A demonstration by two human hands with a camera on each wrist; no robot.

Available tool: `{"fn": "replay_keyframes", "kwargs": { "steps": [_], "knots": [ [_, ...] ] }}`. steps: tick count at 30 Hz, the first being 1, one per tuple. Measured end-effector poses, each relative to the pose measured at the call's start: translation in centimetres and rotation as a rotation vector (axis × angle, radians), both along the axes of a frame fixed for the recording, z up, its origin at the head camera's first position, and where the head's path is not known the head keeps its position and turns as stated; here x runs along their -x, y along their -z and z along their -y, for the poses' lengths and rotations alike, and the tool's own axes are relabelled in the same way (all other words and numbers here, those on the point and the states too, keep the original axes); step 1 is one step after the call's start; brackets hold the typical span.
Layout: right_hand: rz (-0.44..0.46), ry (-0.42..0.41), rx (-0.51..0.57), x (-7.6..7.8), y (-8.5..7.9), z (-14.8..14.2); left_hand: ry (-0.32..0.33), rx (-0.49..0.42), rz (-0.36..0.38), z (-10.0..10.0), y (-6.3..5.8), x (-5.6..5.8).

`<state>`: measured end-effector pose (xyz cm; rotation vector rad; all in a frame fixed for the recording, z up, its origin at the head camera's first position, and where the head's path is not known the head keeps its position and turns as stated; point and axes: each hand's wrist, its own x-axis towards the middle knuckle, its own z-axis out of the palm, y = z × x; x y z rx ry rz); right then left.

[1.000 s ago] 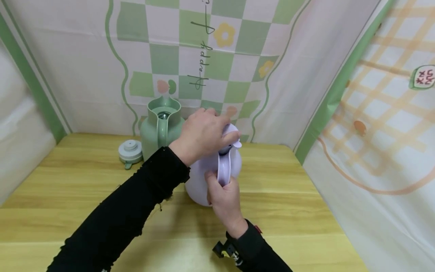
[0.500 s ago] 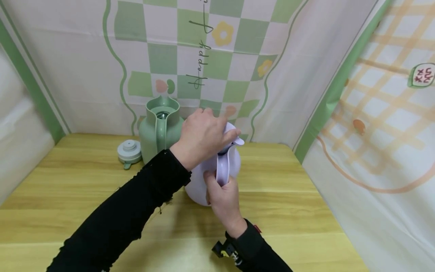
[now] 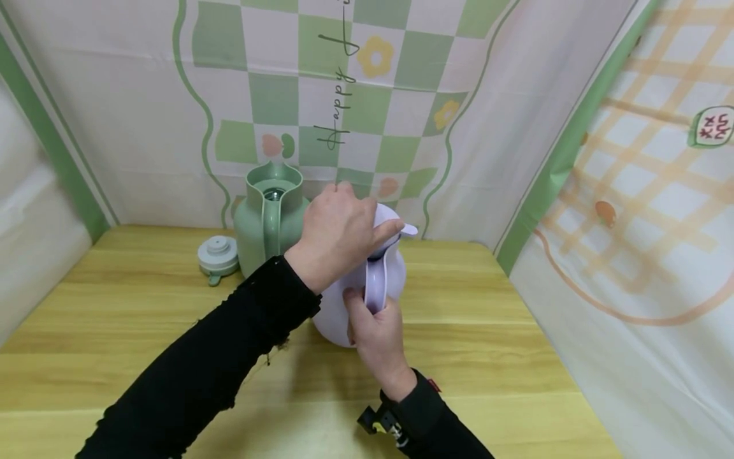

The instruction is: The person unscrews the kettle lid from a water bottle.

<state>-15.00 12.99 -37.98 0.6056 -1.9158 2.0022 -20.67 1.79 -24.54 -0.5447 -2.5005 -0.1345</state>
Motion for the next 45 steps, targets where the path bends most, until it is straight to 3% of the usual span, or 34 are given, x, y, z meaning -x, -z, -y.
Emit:
{"fn": "replay_keyframes", "kwargs": {
  "steps": [5,11,16,19,24,26,29,31,37,45],
  "knots": [
    [0.013,0.014,0.000,0.0,0.1,0.0,0.039,-0.032,-0.027,0.3,0.1,-0.2],
    [0.009,0.014,-0.005,0.1,0.1,-0.1,0.004,-0.038,-0.057,0.7,0.2,-0.4],
    [0.006,0.008,-0.002,0.1,-0.1,-0.1,0.011,-0.056,0.035,1.2,-0.1,-0.4],
    [0.015,0.009,-0.001,0.1,-0.1,0.0,0.100,-0.073,0.113,1.8,-0.6,-0.1],
    [0.027,0.005,-0.005,0.1,-0.1,-0.1,0.390,-0.028,0.247,2.6,-1.5,1.3],
    [0.023,0.002,-0.008,0.1,-0.1,-0.1,0.466,-0.004,0.329,2.6,-1.7,1.9],
    [0.016,-0.002,-0.009,0.1,-0.1,-0.1,0.491,0.026,0.434,2.5,-1.7,2.4],
    [0.013,-0.003,-0.009,0.1,-0.1,-0.1,0.473,0.045,0.464,2.5,-1.6,2.5],
    [0.032,0.008,-0.004,0.0,-0.2,0.1,0.453,0.077,0.423,2.5,-1.4,2.5],
    [0.054,0.023,-0.002,0.1,-0.2,0.1,0.478,0.080,0.222,2.5,-1.1,2.1]
  ]
}}
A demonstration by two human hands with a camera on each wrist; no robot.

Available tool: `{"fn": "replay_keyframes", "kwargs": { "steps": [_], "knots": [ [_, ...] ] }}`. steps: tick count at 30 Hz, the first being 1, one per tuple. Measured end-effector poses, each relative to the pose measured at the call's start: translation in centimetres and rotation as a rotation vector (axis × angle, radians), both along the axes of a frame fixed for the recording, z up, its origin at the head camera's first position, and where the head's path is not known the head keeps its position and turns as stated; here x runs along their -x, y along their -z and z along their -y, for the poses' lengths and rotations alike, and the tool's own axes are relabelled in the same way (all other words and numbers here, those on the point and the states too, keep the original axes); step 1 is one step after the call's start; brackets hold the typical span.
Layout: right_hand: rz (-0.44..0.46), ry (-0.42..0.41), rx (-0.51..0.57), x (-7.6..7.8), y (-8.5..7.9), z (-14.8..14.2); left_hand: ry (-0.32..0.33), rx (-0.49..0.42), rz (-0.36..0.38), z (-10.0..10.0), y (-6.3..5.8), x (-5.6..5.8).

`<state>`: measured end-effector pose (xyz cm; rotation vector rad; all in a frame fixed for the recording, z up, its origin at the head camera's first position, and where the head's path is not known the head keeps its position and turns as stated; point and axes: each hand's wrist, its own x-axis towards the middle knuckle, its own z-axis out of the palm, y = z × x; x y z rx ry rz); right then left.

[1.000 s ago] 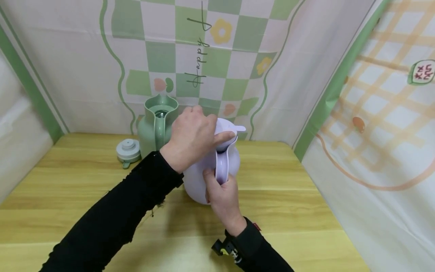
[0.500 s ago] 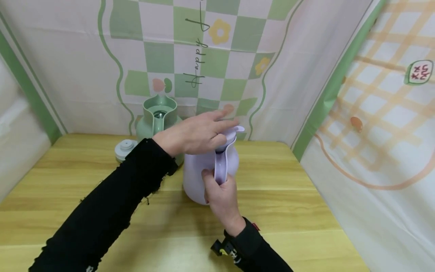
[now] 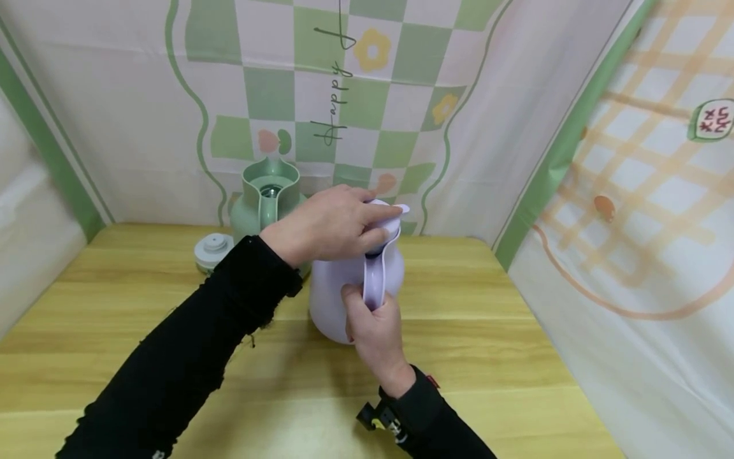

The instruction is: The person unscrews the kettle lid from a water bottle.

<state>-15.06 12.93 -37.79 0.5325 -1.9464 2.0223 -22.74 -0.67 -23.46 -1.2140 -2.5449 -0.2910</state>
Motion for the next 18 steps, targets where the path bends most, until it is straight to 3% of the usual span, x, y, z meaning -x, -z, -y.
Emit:
{"fn": "replay_keyframes", "kwargs": {
  "steps": [5,12,18],
  "knots": [
    [0.004,0.001,-0.001,0.0,0.0,0.0,-0.077,-0.001,-0.067,-0.5,0.2,-0.3],
    [-0.004,-0.005,-0.011,0.0,0.1,-0.1,-0.224,0.016,-0.072,-1.3,0.3,-0.6],
    [-0.015,-0.013,-0.006,0.0,0.1,-0.1,-0.282,0.025,-0.150,-1.8,0.4,-0.9]
  ]
}}
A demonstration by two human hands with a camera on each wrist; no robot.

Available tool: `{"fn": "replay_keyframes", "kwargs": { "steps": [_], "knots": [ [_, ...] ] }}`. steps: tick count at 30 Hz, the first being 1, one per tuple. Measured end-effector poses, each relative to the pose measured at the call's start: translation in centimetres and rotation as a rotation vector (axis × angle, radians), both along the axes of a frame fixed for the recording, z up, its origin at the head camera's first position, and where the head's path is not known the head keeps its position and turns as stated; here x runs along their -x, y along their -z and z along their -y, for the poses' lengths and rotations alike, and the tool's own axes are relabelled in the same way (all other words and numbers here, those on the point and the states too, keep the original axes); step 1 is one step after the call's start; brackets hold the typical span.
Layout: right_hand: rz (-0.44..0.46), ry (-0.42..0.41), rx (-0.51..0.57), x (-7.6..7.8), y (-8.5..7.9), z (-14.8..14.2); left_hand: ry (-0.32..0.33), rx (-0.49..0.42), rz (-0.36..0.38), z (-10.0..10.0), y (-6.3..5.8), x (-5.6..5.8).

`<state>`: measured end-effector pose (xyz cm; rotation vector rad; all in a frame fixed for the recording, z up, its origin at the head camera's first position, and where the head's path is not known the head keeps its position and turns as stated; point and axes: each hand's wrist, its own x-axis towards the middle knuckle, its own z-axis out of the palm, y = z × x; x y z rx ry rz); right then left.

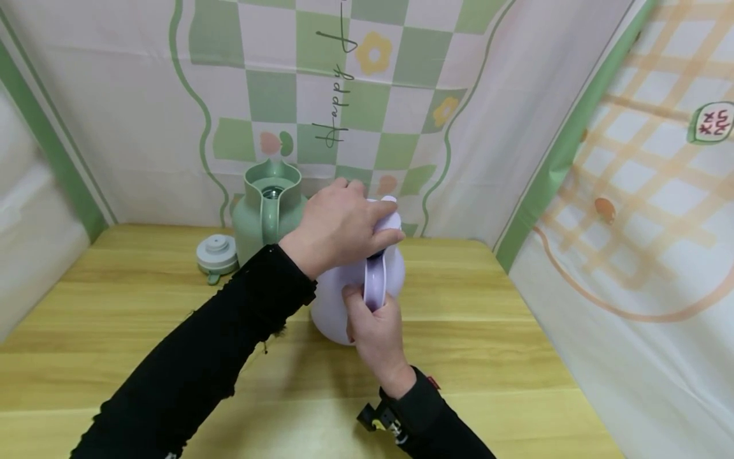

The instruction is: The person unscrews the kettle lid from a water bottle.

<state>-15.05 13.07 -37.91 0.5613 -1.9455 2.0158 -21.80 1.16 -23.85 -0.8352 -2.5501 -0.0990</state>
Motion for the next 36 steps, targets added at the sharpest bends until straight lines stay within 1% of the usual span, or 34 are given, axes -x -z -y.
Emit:
{"fn": "replay_keyframes", "kwargs": {
  "steps": [8,12,20,22,26,31,34,36],
  "knots": [
    [-0.018,-0.011,-0.014,0.1,0.1,-0.1,-0.097,0.038,0.010,-0.5,-0.1,-0.3],
    [-0.023,-0.016,-0.018,0.2,0.2,-0.2,-0.111,0.052,-0.003,-0.5,-0.2,-0.4],
    [-0.033,-0.020,-0.003,0.1,0.2,-0.1,-0.124,0.044,-0.061,-0.2,-0.2,-0.8],
    [-0.030,-0.017,-0.001,0.1,0.2,-0.1,-0.131,0.040,-0.064,-0.1,-0.2,-0.8],
    [-0.018,-0.012,0.001,0.1,0.1,-0.1,-0.147,0.032,-0.045,-0.1,-0.2,-0.8],
    [-0.009,-0.016,-0.002,0.0,0.1,-0.2,-0.166,0.038,0.005,0.1,-0.4,-0.7],
    [-0.018,-0.029,-0.008,0.1,0.1,-0.2,-0.176,0.062,0.016,0.3,-0.4,-0.5],
    [-0.019,-0.032,-0.009,0.1,0.1,-0.2,-0.175,0.045,0.019,0.5,-0.5,-0.5]
  ]
}}
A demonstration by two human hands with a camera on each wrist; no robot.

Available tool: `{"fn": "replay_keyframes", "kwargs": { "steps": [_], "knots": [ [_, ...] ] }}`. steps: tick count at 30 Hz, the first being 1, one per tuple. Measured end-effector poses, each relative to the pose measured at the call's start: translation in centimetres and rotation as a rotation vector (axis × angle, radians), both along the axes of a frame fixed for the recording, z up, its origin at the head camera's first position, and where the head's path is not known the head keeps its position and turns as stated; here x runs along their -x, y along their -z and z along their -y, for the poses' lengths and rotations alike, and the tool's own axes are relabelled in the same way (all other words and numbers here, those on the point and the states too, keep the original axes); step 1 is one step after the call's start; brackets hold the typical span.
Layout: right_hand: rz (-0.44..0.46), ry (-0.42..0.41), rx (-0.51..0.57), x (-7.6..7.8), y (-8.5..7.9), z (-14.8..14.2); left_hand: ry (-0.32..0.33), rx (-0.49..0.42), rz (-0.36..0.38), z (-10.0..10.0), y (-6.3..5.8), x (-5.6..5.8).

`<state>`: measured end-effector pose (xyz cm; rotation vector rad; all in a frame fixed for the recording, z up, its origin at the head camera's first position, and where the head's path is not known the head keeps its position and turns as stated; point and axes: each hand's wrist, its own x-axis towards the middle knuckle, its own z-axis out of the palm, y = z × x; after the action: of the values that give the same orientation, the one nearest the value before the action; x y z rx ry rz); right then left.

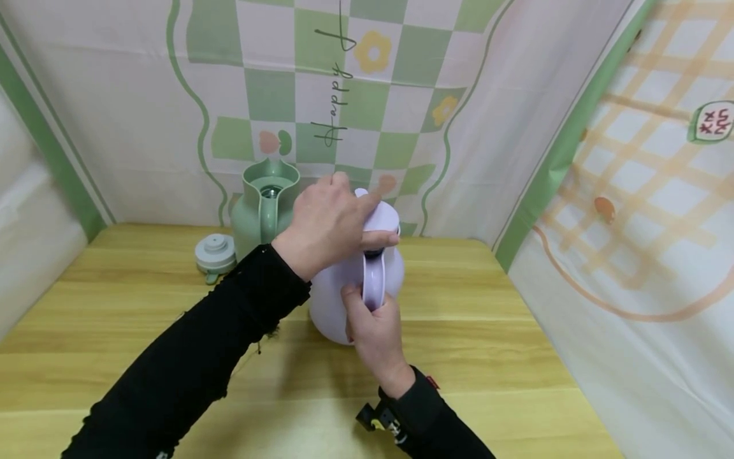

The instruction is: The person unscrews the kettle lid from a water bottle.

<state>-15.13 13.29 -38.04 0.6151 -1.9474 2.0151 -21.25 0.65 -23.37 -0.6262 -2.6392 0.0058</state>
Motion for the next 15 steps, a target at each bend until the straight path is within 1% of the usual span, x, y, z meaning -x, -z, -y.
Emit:
{"fn": "replay_keyframes", "kwargs": {
  "steps": [2,4,5,6,7,8,9,11,12,13,15],
  "knots": [
    [0.008,0.002,0.008,0.0,-0.1,0.0,-0.002,-0.025,0.006,0.2,-0.2,0.0],
    [0.020,0.011,0.014,-0.1,-0.1,0.1,0.035,-0.072,0.007,0.5,-0.4,0.2],
    [0.027,0.017,0.017,-0.1,-0.2,0.1,0.072,-0.100,0.012,0.7,-0.6,0.3],
    [0.030,0.023,0.019,-0.1,-0.2,0.1,0.120,-0.121,0.021,0.9,-0.8,0.5],
    [0.032,0.026,0.019,-0.1,-0.2,0.2,0.183,-0.136,0.040,1.1,-1.0,0.8],
    [0.027,0.028,0.015,0.0,-0.2,0.1,0.259,-0.151,0.060,1.2,-1.1,1.0],
    [0.025,0.029,0.013,0.0,-0.2,0.1,0.329,-0.162,0.094,1.4,-1.2,1.4],
    [0.016,0.031,0.009,0.0,-0.2,0.1,0.430,-0.156,0.180,1.5,-1.2,1.9],
    [0.013,0.030,0.009,0.0,-0.2,0.1,0.459,-0.142,0.219,1.6,-1.1,2.1],
    [0.010,0.029,0.008,0.0,-0.2,0.1,0.473,-0.125,0.253,1.6,-1.0,2.3],
    [0.011,0.027,0.012,0.0,-0.2,0.2,0.463,-0.088,0.297,1.6,-0.7,2.4]
  ]
}}
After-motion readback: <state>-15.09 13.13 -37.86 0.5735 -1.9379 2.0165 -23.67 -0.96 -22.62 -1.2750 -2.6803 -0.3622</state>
